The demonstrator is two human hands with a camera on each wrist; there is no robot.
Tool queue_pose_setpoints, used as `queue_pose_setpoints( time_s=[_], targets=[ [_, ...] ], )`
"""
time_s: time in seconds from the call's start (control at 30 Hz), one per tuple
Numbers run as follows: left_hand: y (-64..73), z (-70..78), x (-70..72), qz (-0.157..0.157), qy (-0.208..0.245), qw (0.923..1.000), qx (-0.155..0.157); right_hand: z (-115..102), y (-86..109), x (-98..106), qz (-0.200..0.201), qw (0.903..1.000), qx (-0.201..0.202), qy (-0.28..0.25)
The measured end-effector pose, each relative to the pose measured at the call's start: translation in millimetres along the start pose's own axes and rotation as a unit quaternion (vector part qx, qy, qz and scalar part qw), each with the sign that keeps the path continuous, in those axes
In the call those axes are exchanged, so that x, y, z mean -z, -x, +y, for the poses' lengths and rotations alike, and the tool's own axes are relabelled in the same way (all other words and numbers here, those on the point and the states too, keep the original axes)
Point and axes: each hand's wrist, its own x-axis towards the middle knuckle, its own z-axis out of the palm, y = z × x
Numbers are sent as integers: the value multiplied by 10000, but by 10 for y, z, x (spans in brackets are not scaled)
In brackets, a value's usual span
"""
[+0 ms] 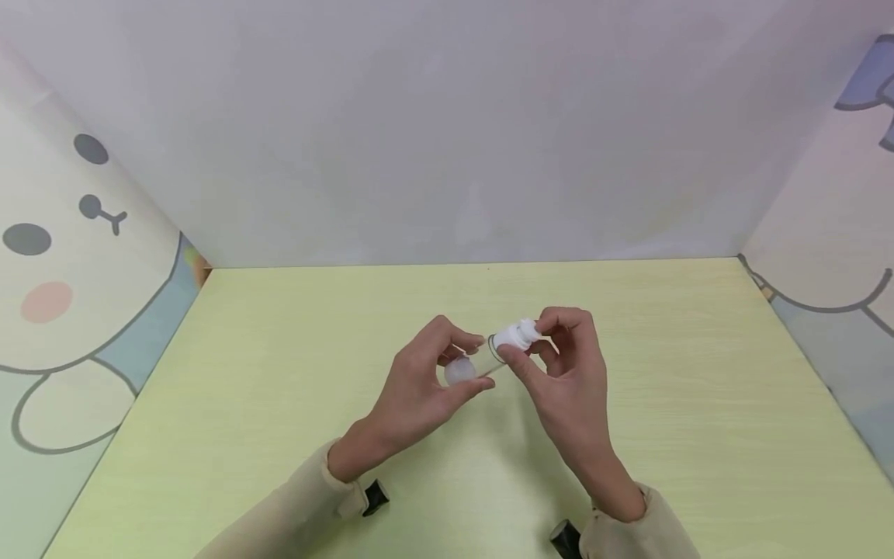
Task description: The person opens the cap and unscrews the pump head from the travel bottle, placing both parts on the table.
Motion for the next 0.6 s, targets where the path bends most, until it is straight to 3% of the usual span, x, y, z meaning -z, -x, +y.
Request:
queue_pose_setpoints(
  time_s=[0.23, 0.6],
  targets=[
    [-14, 2, 19, -2, -4, 10000, 7, -9, -3, 5, -33, 9997, -209, 101],
    [-30, -7, 42, -39, -18, 9999, 144, 71, -25, 47, -598, 9963, 446, -420]
  ],
)
